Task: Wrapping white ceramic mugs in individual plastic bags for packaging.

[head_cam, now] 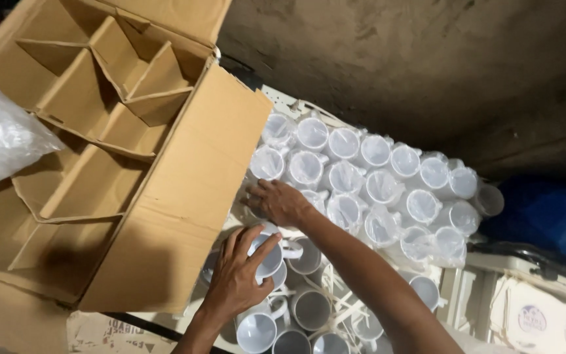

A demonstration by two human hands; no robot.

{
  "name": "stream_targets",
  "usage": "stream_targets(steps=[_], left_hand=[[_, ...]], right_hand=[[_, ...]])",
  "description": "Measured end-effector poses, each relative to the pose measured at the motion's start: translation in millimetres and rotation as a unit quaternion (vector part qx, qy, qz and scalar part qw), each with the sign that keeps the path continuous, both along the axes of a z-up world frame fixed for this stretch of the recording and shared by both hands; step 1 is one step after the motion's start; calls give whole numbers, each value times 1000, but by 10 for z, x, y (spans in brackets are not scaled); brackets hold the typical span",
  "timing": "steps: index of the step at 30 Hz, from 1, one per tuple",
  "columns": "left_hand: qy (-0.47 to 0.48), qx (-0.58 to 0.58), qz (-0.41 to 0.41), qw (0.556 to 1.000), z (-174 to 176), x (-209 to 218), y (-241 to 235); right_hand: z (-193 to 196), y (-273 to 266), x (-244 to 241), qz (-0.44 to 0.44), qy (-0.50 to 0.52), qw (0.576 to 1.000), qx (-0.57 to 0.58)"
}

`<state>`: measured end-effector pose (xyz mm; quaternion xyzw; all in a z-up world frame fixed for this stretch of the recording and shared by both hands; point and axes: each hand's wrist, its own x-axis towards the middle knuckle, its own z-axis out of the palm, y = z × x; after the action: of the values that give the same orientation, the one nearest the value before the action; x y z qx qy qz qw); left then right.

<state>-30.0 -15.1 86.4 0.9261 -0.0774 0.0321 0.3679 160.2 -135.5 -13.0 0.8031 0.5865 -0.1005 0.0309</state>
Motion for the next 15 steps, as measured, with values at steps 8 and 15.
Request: stream_targets(steps=[8, 15], left_hand=[[-38, -3, -39, 999, 281, 42, -200], [-23, -31, -108, 993, 387, 0, -610]], right_hand=[[932, -909, -170, -233, 279, 901, 237], [890, -2506, -1532, -517, 369, 627, 450]])
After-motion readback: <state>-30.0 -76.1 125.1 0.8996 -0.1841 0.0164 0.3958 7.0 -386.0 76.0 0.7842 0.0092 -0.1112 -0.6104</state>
